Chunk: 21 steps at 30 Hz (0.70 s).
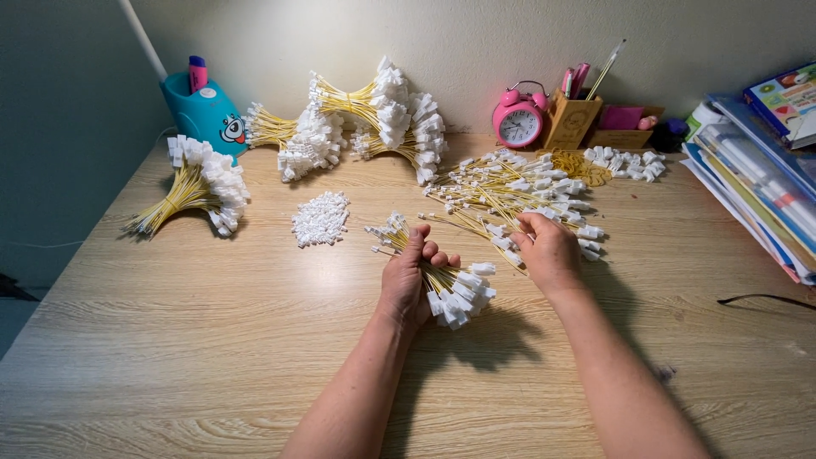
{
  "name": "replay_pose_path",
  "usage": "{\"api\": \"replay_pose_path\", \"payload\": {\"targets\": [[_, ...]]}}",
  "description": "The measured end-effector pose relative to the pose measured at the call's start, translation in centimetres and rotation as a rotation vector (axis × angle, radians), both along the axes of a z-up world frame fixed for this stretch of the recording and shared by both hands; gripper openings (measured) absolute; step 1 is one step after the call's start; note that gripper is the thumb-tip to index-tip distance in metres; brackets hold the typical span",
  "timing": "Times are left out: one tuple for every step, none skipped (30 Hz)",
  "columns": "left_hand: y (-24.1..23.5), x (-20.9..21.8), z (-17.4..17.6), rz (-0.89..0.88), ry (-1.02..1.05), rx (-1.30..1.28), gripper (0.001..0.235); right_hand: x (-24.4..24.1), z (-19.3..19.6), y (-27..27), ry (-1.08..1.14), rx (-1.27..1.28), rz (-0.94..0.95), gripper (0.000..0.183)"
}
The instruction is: The person repeatedly picks up small white plastic caps and yellow sticks from a wooden desk and inserts the caps onto the stick ends. Bundles of finished swabs and loose components are visible on the desk. The person works by hand without visible tools.
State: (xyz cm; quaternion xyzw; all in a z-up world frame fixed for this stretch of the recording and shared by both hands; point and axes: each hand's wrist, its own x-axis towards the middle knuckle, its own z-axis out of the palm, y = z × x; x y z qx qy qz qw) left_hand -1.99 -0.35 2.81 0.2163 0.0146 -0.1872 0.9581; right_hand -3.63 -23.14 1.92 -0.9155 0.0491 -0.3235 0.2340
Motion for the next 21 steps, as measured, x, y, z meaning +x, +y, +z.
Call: {"api": "replay_pose_path", "payload": {"targets": [[-0.1, 0.1, -0.1, -0.002, 0.0, 0.0, 0.027, 0.2, -0.3, -0.3, 0.0, 0.0, -0.002, 0.032], [-0.1, 0.2, -0.2, -0.005, -0.002, 0.002, 0.027, 0.4, -0.6, -0.5, -0.007, -0.012, -0.013, 0.03], [-0.1, 0.3, -0.3, -0.008, -0.003, 0.005, 0.026, 0.6, -0.9, -0.7, -0.014, -0.023, -0.025, 0.028], [-0.1, 0.2, -0.3, -0.01, -0.004, 0.005, 0.026, 0.6, -1.0, -0.8, -0.015, -0.023, -0.027, 0.028], [-0.1, 0.1, -0.3, -0.009, -0.004, 0.008, 0.026, 0.6, -1.0, -0.8, -0.024, -0.03, -0.034, 0.028], [-0.1, 0.1, -0.2, -0.007, -0.006, 0.01, 0.026, 0.6, -0.9, -0.9, -0.033, -0.038, -0.04, 0.027], [-0.1, 0.0, 0.1, -0.009, -0.008, 0.011, 0.026, 0.3, -0.4, -0.6, -0.036, -0.037, -0.041, 0.027], [0.0, -0.1, 0.3, -0.004, 0.004, 0.021, 0.026, 0.0, 0.2, -0.4, -0.042, 0.041, -0.034, 0.029], [0.0, -0.2, 0.5, 0.001, 0.016, 0.031, 0.026, -0.3, 0.8, -0.1, -0.048, 0.119, -0.027, 0.03], [0.0, -0.3, 0.7, 0.007, 0.014, 0.027, 0.026, -0.9, 1.8, 0.6, -0.05, 0.116, -0.021, 0.03], [0.0, -0.4, 1.0, 0.009, 0.022, 0.033, 0.027, -1.5, 2.8, 1.4, -0.041, 0.228, 0.005, 0.03], [0.1, -0.6, 1.2, 0.013, 0.031, 0.04, 0.027, -2.0, 3.8, 2.2, -0.03, 0.342, 0.035, 0.031], [0.1, -0.6, 1.4, 0.022, 0.029, 0.038, 0.027, -2.2, 4.2, 3.0, -0.03, 0.34, 0.043, 0.031], [0.0, -0.7, 1.6, 0.02, 0.031, 0.059, 0.028, -2.5, 4.5, 3.8, -0.02, 0.453, 0.104, 0.031], [0.0, -0.7, 1.7, 0.018, 0.032, 0.081, 0.029, -2.7, 4.9, 4.6, -0.008, 0.564, 0.164, 0.032], [0.0, -1.1, 2.3, 0.025, 0.034, 0.08, 0.029, -3.2, 5.3, 5.8, -0.005, 0.563, 0.171, 0.032], [0.1, -1.4, 2.9, 0.04, 0.061, 0.085, 0.03, -3.7, 5.7, 7.0, 0.022, 0.63, 0.219, 0.032], [0.1, -1.8, 3.4, 0.053, 0.088, 0.089, 0.03, -4.2, 6.2, 8.1, 0.05, 0.695, 0.265, 0.033], [-0.2, -1.2, 2.2, 0.059, 0.09, 0.086, 0.03, -4.2, 6.1, 8.5, 0.054, 0.693, 0.27, 0.033], [-0.6, -0.5, 1.0, 0.075, 0.051, 0.112, 0.03, -4.2, 6.1, 8.8, 0.057, 0.659, 0.299, 0.032], [-1.0, 0.2, -0.2, 0.092, 0.012, 0.138, 0.031, -4.3, 6.1, 9.1, 0.06, 0.624, 0.329, 0.031]]}}
